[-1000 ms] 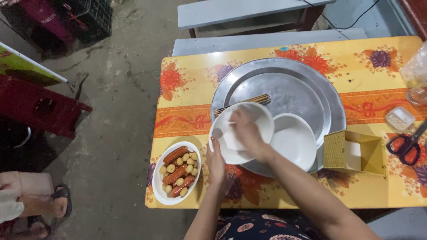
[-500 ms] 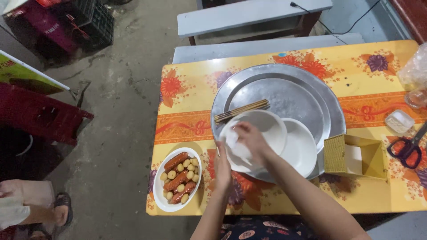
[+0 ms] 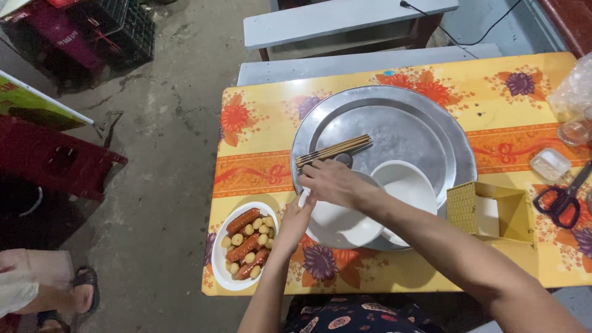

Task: Wiping bowls and chopsticks with a cloth and arranging them on a tray

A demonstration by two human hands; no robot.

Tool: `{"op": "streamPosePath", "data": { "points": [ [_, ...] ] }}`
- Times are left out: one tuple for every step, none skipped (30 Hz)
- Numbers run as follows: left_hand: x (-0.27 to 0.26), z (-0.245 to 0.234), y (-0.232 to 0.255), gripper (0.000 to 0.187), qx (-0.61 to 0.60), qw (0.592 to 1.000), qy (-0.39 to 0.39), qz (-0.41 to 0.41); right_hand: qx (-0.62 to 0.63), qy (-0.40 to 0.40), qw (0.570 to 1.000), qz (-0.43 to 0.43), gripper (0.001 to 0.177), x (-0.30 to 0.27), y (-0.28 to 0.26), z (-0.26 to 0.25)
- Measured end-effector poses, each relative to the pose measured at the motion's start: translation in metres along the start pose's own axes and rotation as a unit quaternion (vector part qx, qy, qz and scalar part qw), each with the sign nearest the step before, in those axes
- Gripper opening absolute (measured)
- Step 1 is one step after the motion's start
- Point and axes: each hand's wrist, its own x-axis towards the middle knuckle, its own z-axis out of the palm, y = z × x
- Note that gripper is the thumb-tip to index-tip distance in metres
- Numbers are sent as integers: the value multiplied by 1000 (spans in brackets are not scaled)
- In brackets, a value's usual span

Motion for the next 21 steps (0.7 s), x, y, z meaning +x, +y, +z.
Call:
{"op": "streamPosePath", "data": {
  "points": [
    [-2, -2, -3, 78, -32, 999, -5, 41, -1, -27, 1000, 3, 56, 1, 9, 9],
    [-5, -3, -7, 73, -65, 995, -9, 80, -1, -54, 998, 6, 43, 1, 15, 19],
    [-11, -5, 0, 73, -65, 995, -8, 80, 0, -54, 999, 5, 43, -6, 28, 22],
    [-17, -7, 7, 72, -64, 995, 8, 71, 31, -58, 996, 64, 40, -12, 40, 25],
    [-23, -9, 14, 71, -63, 996, 24, 63, 62, -61, 989, 123, 36, -18, 53, 28],
    [-15, -11, 4, 71, -63, 996, 24, 64, 61, -60, 989, 122, 36, -31, 65, 33],
    [-7, -14, -6, 78, -80, 994, 56, 52, 113, -72, 969, 207, 35, -43, 76, 38],
    [1, -16, -17, 85, -98, 990, 88, 40, 164, -83, 939, 290, 39, -55, 88, 44],
    [3, -10, -22, 85, -99, 990, 89, 42, 163, -82, 940, 289, 39, -59, 90, 43],
    [2, -3, -30, 85, -114, 988, 97, 35, 196, -68, 920, 332, 41, -64, 88, 44],
    [1, 4, -37, 84, -130, 986, 104, 28, 229, -54, 897, 373, 45, -69, 86, 45],
    [-12, 5, -19, 84, -129, 986, 104, 31, 227, -51, 898, 374, 45, -68, 92, 48],
    [-26, 6, 0, 79, -146, 985, 82, 48, 168, -54, 924, 339, 36, -67, 99, 50],
    [-43, 8, 15, 75, -163, 983, 60, 62, 109, -59, 945, 304, 27, -70, 101, 53],
    [-27, 4, 1, 75, -162, 983, 57, 62, 109, -59, 944, 306, 27, -66, 100, 46],
    [-11, -2, -12, 65, -133, 987, 40, 84, 66, -31, 966, 248, 26, -59, 100, 39],
    [6, -8, -25, 56, -104, 989, 23, 106, 22, -2, 982, 188, 30, -52, 99, 31],
    [14, -6, -20, 56, -103, 989, 24, 107, 22, 0, 982, 187, 30, -40, 88, 34],
    [22, -4, -15, 58, -37, 991, 9, 129, -31, 14, 995, 98, 25, -28, 78, 37],
    [30, -1, -11, 61, 27, 988, -7, 150, -84, 27, 996, 8, 22, -19, 66, 39],
    [30, 2, -9, 61, 27, 988, -6, 149, -83, 27, 996, 7, 22, -14, 56, 36]
  ]
}}
